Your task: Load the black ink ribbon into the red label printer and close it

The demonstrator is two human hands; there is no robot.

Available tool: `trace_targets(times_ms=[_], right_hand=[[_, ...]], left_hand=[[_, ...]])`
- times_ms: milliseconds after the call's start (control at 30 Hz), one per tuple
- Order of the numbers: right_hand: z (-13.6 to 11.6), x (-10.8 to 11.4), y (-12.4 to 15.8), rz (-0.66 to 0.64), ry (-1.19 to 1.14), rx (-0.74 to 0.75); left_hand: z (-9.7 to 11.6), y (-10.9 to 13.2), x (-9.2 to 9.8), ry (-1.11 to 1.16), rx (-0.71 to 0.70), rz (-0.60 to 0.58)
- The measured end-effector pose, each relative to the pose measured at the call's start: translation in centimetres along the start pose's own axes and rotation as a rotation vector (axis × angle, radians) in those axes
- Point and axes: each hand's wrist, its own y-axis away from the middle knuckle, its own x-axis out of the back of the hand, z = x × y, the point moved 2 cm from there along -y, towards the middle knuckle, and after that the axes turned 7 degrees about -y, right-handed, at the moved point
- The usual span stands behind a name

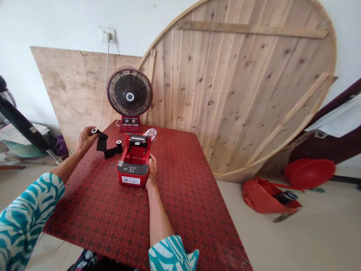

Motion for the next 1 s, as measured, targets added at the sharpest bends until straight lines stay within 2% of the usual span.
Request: trace_targets(times_ms=[67,133,200,333,400,533,633,833,1000], right_hand=[[0.1,0.1,-0.1,-0.002,0.016,0.004],[0.2,0.1,-0.2,-0.006,0.022,0.006],[0.3,0.1,-0.2,-0.012,0.015,0.006],[0.3,0.1,-0.2,-0.011,-0.001,0.010],[0.3,0.1,-0.1,-0.008,-0.003,0.011],[0.3,0.1,-0.2,0.004,-0.021,0.018],[0.4,0.1,-0.2,-0.013,-0.031,0.009],[0.3,0.1,-0.2,0.005,-0.034,-0.013],[0.1,-0.1,-0.2,-0.019,-0.042,0.010]], left_hand=[[0.8,-0.5,1.0,0.053,-0.027,0.081],[1.2,-0.8,1.6,0.076,-0.043,0.103],[0.9,-0.8,1.4,0.065,-0.036,-0.014],[-1.3,0.3,-1.1,0.020,-0.012,-0.383],[-2.4,1.0,-2.4,0.009,-0.025,-0.458],[-3.3,1.2,-3.8,-0.038,-0.038,-0.510],[-2.4,0.7,-3.9,-0.108,-0.076,-0.522],[0.9,0.8,-4.0,-0.311,-0.231,-0.570],[2.3,1.0,-4.7,-0.491,-0.332,-0.513]])
